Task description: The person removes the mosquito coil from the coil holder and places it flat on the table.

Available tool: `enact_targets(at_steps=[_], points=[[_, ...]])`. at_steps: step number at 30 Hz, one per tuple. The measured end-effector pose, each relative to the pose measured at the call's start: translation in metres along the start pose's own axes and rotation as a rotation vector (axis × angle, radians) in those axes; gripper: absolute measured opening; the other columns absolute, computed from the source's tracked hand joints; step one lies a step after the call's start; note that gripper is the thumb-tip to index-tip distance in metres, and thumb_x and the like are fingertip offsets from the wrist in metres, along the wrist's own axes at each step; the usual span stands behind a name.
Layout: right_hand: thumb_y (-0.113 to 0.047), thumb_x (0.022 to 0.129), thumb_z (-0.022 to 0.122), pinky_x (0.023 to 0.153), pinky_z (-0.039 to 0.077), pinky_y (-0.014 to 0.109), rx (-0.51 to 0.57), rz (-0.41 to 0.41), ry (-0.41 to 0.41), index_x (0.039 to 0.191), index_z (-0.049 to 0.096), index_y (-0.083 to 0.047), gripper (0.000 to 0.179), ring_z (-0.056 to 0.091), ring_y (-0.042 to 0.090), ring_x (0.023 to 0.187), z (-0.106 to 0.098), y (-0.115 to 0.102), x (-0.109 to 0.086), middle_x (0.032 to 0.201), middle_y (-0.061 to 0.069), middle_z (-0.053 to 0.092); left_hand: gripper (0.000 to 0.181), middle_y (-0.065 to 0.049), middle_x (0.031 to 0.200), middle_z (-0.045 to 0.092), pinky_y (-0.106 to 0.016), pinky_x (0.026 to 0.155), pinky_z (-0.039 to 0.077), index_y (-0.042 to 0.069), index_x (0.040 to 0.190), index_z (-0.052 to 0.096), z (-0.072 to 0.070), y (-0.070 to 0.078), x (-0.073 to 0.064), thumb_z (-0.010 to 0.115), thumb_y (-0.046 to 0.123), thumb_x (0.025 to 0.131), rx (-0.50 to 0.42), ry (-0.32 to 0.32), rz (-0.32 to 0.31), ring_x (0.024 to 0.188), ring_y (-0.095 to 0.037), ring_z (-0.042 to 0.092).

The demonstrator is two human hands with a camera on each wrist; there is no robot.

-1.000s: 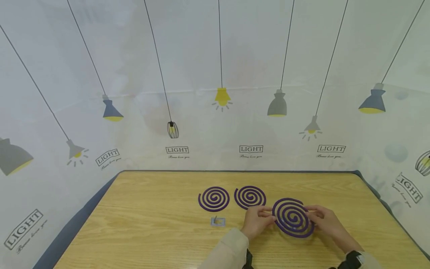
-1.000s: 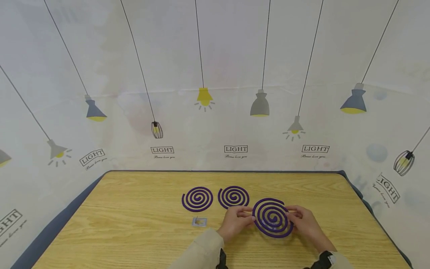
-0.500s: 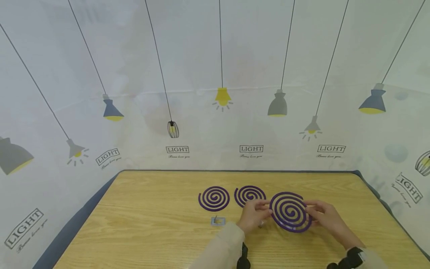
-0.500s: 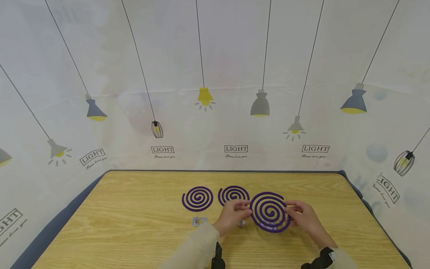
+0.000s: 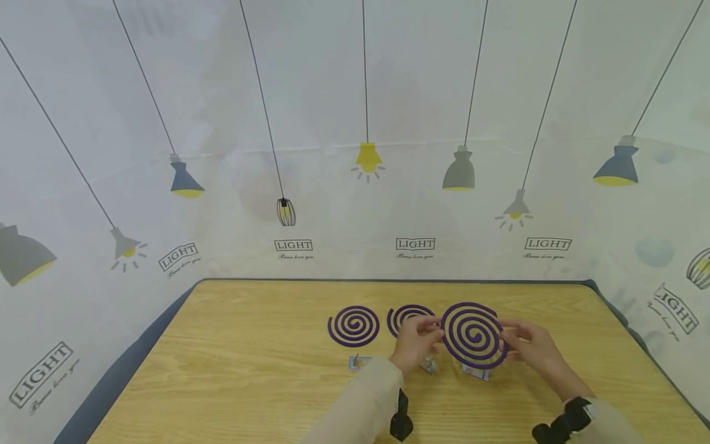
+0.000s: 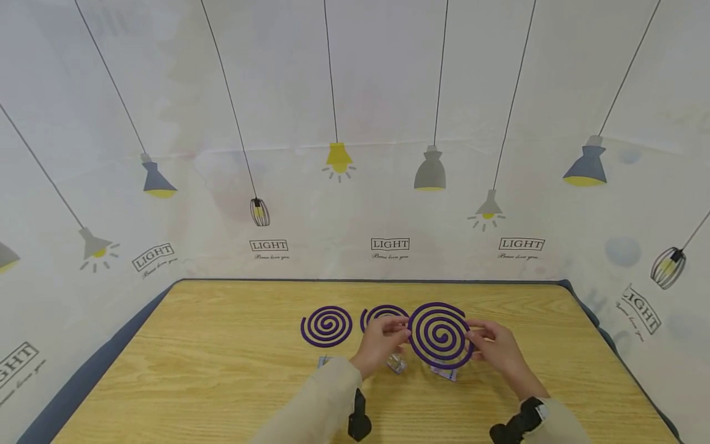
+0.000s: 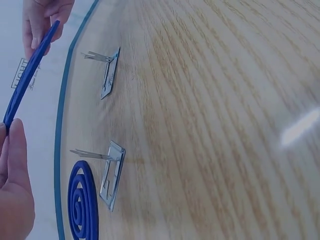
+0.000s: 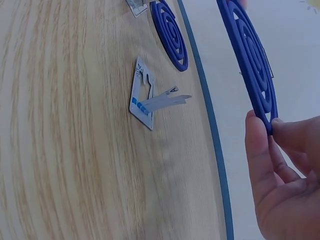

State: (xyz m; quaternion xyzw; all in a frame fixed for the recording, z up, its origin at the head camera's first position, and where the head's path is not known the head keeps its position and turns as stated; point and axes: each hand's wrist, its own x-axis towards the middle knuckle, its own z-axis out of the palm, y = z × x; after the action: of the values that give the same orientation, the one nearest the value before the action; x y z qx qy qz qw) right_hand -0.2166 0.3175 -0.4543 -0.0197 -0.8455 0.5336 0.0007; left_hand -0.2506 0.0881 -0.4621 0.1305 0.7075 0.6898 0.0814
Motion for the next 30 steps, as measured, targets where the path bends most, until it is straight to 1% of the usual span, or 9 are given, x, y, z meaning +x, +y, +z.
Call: enact_targets(at_steps=[5, 9, 12, 14, 19, 22, 23, 27, 30], points=[[-0.013, 0.09, 0.052, 0.063, 0.054, 0.031, 0.033, -0.046, 0.033, 0.121, 0.044, 0.01, 0.039, 0.061, 0.014, 0.074, 0.003, 0.001, 0.005, 0.098, 0.021, 0.059, 0.025, -0.007, 0.08, 0.059, -0.041, 0.065, 0.054, -0.005, 0.106, 0.059, -0.001, 0.002, 0.002, 0.058, -0.003, 0.081, -0.041, 0.028, 0.011, 0.079, -0.035, 0.061], [-0.018, 0.089, 0.053, 0.063, 0.054, 0.031, 0.075, -0.061, 0.05, 0.12, 0.047, 0.005, 0.039, 0.06, 0.01, 0.074, 0.004, 0.005, 0.01, 0.094, 0.012, 0.061, 0.024, -0.007, 0.079, 0.059, -0.041, 0.066, 0.053, -0.005, 0.105, 0.059, -0.001, 0.002, 0.003, 0.059, -0.002, 0.081, -0.072, 0.052, 0.014, 0.076, -0.035, 0.061], [-0.02, 0.089, 0.053, 0.065, 0.054, 0.032, 0.097, -0.063, 0.059, 0.121, 0.046, 0.005, 0.041, 0.06, 0.012, 0.076, 0.004, 0.009, 0.015, 0.095, 0.013, 0.061, 0.024, -0.007, 0.079, 0.06, -0.04, 0.064, 0.054, -0.005, 0.104, 0.059, 0.0, 0.001, 0.004, 0.06, -0.001, 0.08, -0.069, 0.08, 0.029, 0.073, -0.034, 0.062], [-0.021, 0.089, 0.054, 0.065, 0.054, 0.032, 0.102, -0.061, 0.071, 0.122, 0.046, 0.004, 0.043, 0.06, 0.012, 0.078, 0.004, 0.016, 0.02, 0.097, 0.014, 0.06, 0.025, -0.007, 0.077, 0.06, -0.04, 0.064, 0.054, -0.005, 0.104, 0.059, 0.001, 0.0, 0.003, 0.061, -0.001, 0.08, -0.066, 0.098, 0.034, 0.072, -0.035, 0.062], [-0.029, 0.086, 0.057, 0.061, 0.054, 0.027, 0.145, -0.067, 0.116, 0.12, 0.051, -0.008, 0.04, 0.061, 0.01, 0.075, 0.005, 0.06, 0.052, 0.094, 0.001, 0.061, 0.03, -0.007, 0.076, 0.061, -0.039, 0.064, 0.054, -0.003, 0.107, 0.058, 0.004, 0.0, 0.003, 0.063, -0.001, 0.078, -0.077, 0.139, 0.011, 0.073, -0.035, 0.062], [-0.031, 0.085, 0.058, 0.06, 0.054, 0.029, 0.173, -0.085, 0.127, 0.119, 0.053, -0.009, 0.041, 0.062, 0.011, 0.075, 0.006, 0.079, 0.068, 0.096, 0.003, 0.061, 0.032, -0.005, 0.078, 0.06, -0.038, 0.063, 0.054, -0.001, 0.109, 0.059, 0.005, 0.001, 0.004, 0.064, -0.001, 0.077, -0.079, 0.181, -0.005, 0.072, -0.032, 0.063], [-0.034, 0.084, 0.059, 0.06, 0.054, 0.029, 0.167, -0.078, 0.149, 0.119, 0.053, -0.01, 0.043, 0.062, 0.011, 0.075, 0.007, 0.084, 0.073, 0.097, 0.003, 0.061, 0.032, -0.005, 0.078, 0.059, -0.038, 0.063, 0.054, -0.001, 0.109, 0.059, 0.006, 0.001, 0.005, 0.064, -0.002, 0.077, -0.079, 0.196, -0.008, 0.071, -0.031, 0.063], [-0.041, 0.081, 0.059, 0.061, 0.054, 0.03, 0.178, -0.062, 0.186, 0.118, 0.053, -0.009, 0.049, 0.062, 0.013, 0.078, 0.011, 0.087, 0.08, 0.103, 0.01, 0.06, 0.033, -0.004, 0.079, 0.059, -0.034, 0.062, 0.055, -0.001, 0.109, 0.058, 0.009, 0.003, 0.008, 0.064, -0.001, 0.077, -0.054, 0.241, -0.027, 0.069, -0.027, 0.063], [-0.045, 0.079, 0.06, 0.063, 0.054, 0.029, 0.2, -0.035, 0.229, 0.116, 0.054, -0.007, 0.054, 0.062, 0.012, 0.08, 0.014, 0.085, 0.081, 0.102, 0.009, 0.06, 0.033, -0.004, 0.078, 0.061, -0.027, 0.059, 0.054, -0.001, 0.109, 0.058, 0.01, 0.003, 0.01, 0.064, 0.0, 0.077, -0.02, 0.265, -0.015, 0.068, -0.027, 0.063]])
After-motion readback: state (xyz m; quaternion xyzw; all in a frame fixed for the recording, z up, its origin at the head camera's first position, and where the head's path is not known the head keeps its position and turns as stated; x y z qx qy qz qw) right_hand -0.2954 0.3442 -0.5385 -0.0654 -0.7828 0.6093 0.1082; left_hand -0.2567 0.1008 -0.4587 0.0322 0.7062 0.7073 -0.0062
